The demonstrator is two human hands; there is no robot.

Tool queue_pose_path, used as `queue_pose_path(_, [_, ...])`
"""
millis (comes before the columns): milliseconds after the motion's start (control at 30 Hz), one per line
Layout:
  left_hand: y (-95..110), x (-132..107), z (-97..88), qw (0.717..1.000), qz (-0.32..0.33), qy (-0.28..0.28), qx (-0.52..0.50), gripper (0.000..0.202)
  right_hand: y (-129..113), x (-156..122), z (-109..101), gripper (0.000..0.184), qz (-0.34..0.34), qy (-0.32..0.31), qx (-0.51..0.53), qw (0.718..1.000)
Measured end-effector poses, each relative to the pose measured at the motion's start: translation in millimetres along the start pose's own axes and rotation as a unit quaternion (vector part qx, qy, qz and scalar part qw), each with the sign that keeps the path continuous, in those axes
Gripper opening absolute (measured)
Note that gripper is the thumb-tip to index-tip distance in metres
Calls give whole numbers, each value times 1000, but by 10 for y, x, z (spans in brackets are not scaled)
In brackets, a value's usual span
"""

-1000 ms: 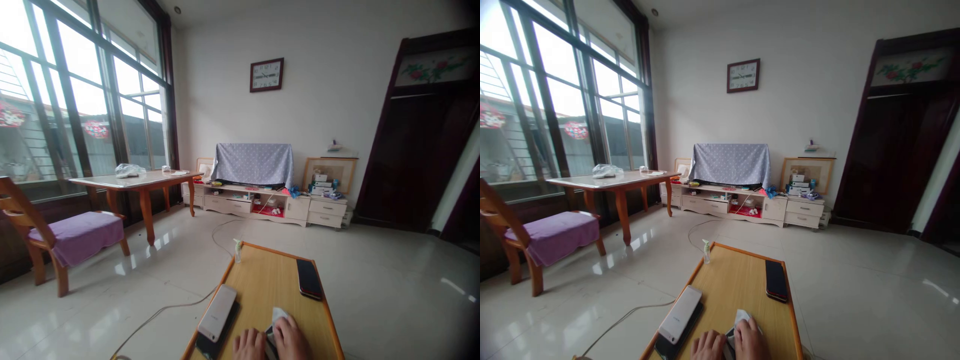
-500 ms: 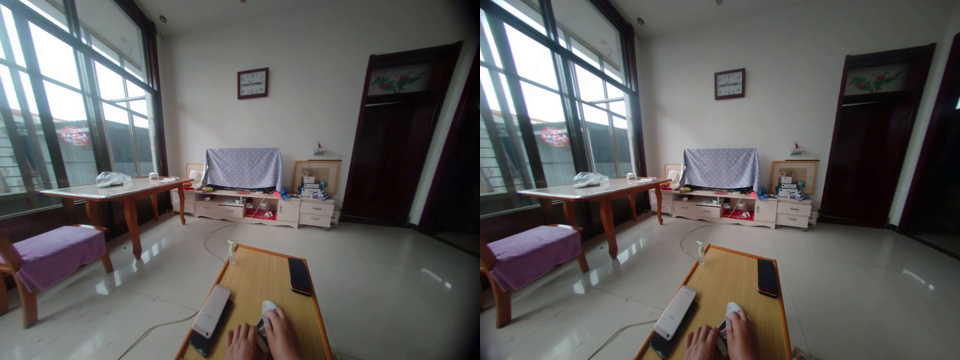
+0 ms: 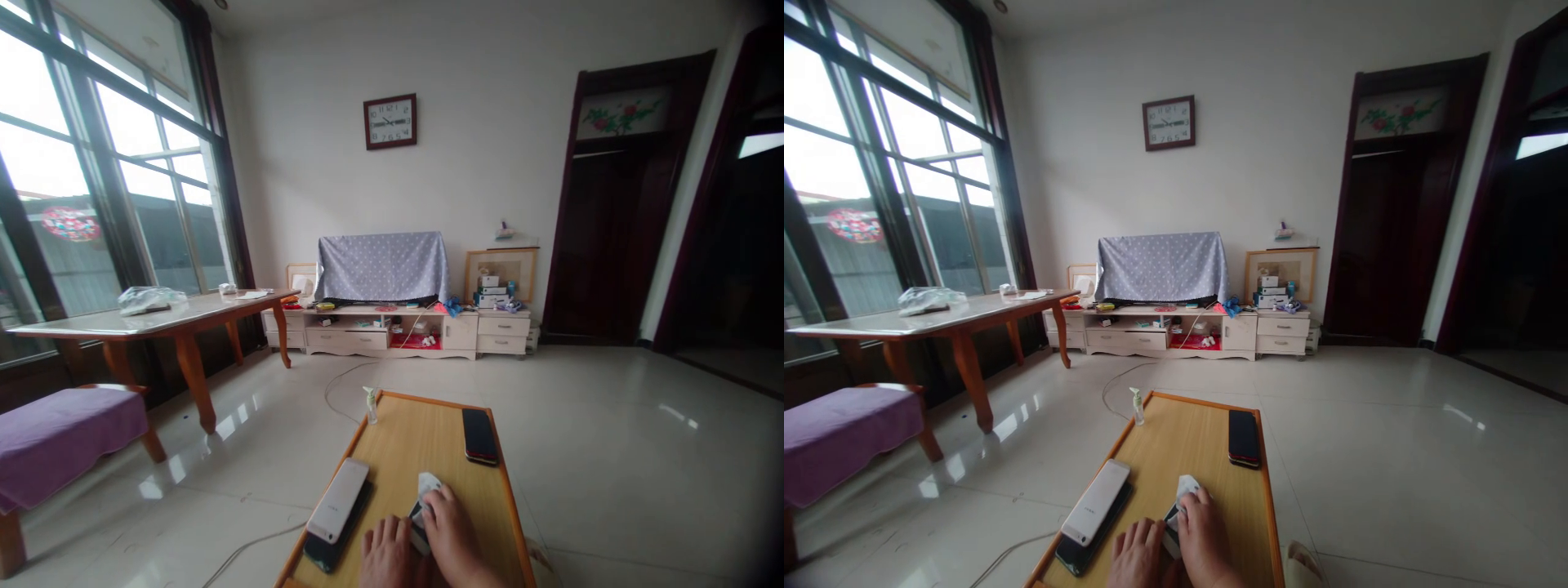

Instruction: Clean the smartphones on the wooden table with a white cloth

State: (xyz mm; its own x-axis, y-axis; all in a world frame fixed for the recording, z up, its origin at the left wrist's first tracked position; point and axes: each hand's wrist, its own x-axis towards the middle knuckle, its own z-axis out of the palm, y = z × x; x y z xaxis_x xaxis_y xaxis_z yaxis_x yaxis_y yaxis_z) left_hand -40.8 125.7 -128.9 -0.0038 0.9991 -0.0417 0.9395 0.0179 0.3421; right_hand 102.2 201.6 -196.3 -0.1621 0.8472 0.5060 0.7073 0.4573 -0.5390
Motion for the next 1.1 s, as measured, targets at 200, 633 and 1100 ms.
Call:
queue_pose_path(200, [63,17,37,1000,5,18,9,47,21,44,-45,22,17,-14,5,1000])
queue_pose_path(633, [184,75,169,995,42,82,24,41,-150,-359,-361,52,64,88,-47,993])
queue_pose_path(1100, [398,206,170,999,25,33,29,44,-119,-610,-540,62,-58,80,-89,991])
